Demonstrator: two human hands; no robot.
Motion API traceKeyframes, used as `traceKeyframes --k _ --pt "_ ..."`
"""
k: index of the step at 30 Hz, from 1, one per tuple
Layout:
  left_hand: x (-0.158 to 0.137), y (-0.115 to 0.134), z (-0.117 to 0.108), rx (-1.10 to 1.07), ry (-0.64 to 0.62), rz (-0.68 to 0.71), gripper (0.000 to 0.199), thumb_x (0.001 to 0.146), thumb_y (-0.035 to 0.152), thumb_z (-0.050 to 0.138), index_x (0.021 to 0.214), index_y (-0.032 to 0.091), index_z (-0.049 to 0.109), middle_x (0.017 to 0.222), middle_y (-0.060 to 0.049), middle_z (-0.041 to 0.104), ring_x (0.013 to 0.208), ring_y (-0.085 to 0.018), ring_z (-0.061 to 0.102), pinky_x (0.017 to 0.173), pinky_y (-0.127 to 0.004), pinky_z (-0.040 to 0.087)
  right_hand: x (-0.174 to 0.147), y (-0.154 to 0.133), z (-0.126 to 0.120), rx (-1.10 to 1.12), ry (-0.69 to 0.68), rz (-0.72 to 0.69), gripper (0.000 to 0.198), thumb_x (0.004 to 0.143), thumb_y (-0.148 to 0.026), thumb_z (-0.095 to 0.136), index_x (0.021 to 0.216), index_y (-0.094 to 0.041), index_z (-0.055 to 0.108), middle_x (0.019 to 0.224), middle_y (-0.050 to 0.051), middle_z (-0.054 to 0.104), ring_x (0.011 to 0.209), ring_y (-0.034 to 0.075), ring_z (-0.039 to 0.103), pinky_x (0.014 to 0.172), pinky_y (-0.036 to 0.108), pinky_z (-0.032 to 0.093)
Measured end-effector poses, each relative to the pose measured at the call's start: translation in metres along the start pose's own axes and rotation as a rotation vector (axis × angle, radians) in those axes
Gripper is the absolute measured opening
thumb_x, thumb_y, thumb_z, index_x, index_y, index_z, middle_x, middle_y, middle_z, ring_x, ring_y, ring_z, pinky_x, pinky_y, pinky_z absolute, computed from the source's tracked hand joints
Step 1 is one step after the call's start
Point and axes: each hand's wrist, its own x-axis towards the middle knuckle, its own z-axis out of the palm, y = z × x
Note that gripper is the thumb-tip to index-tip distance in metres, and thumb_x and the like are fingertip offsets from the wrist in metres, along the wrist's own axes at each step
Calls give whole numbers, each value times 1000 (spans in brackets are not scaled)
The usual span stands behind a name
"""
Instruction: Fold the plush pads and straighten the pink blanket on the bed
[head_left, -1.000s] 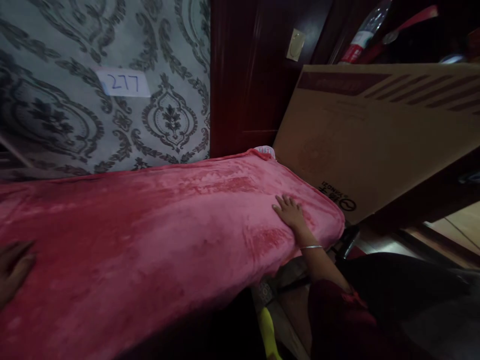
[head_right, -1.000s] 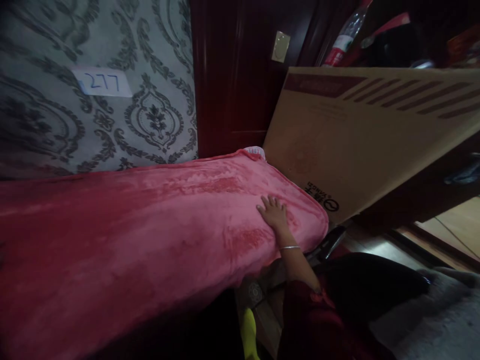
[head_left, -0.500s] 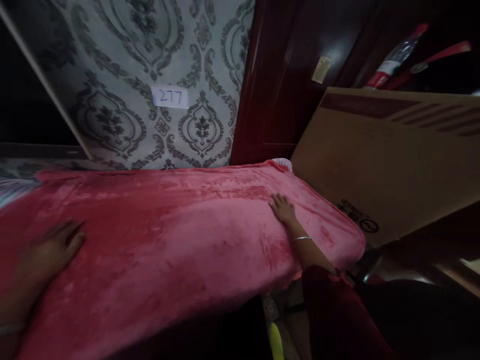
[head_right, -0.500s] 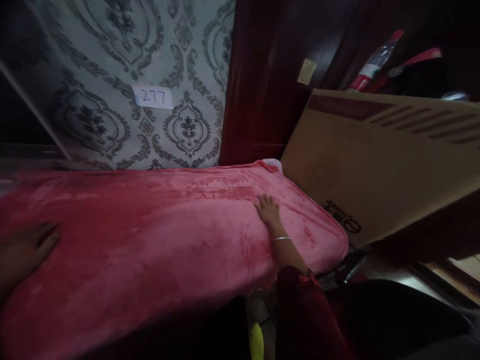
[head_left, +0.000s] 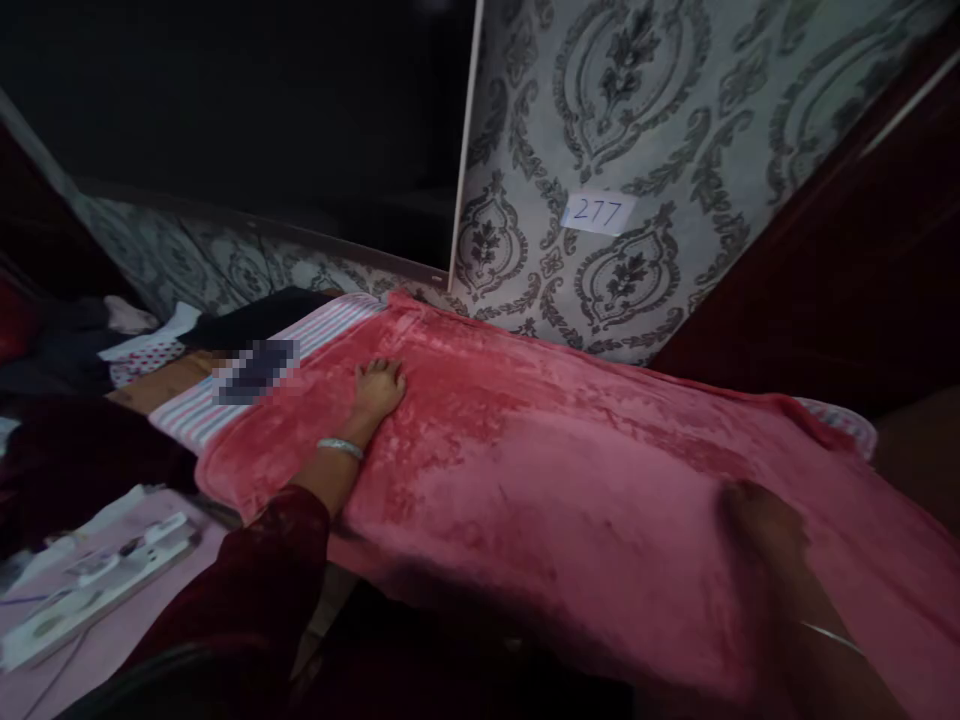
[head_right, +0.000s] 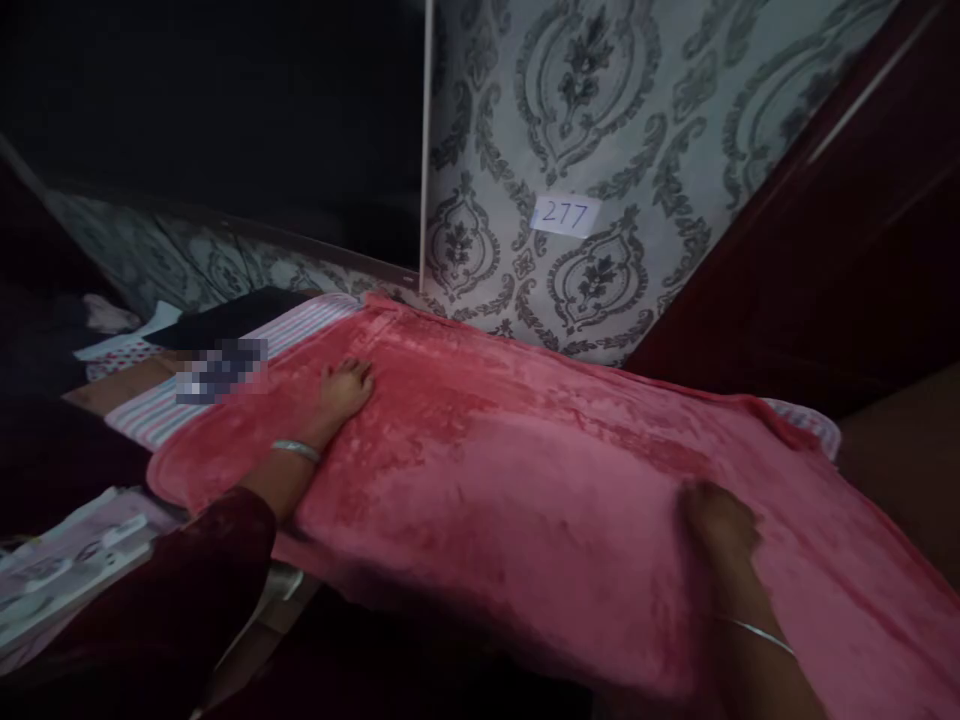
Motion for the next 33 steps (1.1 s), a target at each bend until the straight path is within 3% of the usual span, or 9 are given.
traceKeyframes --k 6,9,12,16,20,23,26,30,33 --pt "4 -12 5 -232 -94 189 27 90 28 54 105 20 75 126 -9 73 120 -23 63 109 -38 45 -97 -185 29 516 -222 -674 38 83 -34 54 112 -20 73 122 11 73 118 26 65 104 40 50" --pt "5 -20 7 -310 -114 238 25 90 27 53 99 20 75 118 -8 76 111 -22 68 103 -37 51 -142 -259 44 697 -314 -840 31 81 -35 55 100 -20 74 105 9 76 95 24 70 88 37 55" --pt "6 -26 8 -347 -129 277 20 88 27 58 97 20 75 117 -8 76 112 -23 68 104 -39 50 -167 -300 61 765 -321 -885 24 80 -33 55 91 -20 72 93 7 74 84 22 67 81 35 54" --pt "8 -31 9 -342 -154 322 16 82 27 69 95 21 76 123 -10 73 119 -27 64 108 -44 46 -182 -310 85 702 -306 -930 18 82 -30 57 88 -20 71 91 8 72 84 23 65 81 37 52" --pt "6 -26 10 -330 -166 363 21 89 30 62 99 20 76 123 -12 73 120 -29 63 110 -46 43 -187 -301 95 604 -245 -1011 24 91 -30 52 96 -21 72 100 10 72 95 25 64 87 39 51" --pt "-2 -11 13 -288 -218 451 35 98 35 50 122 21 71 137 -10 67 134 -25 56 118 -44 37 -192 -300 90 468 -147 -1052 35 98 -32 45 114 -19 72 114 14 71 110 27 60 99 43 47" --pt "-12 8 15 -120 -356 503 49 101 41 44 146 23 55 158 -10 48 149 -26 39 125 -52 21 -200 -302 83 228 -125 -1127 48 101 -37 43 144 -21 57 149 13 55 138 29 45 116 51 31" --pt "-17 18 12 0 -428 462 54 104 46 37 154 26 45 165 -8 37 154 -25 30 127 -53 16 -208 -304 80 -46 -237 -1146 55 104 -42 41 156 -26 43 165 8 37 151 28 30 120 56 22" --pt "-13 11 3 78 -385 274 57 103 51 36 154 27 45 164 -8 38 154 -28 30 126 -56 15 -209 -304 81 -91 -254 -1143 56 105 -43 37 159 -29 37 167 6 32 154 27 25 121 55 21"
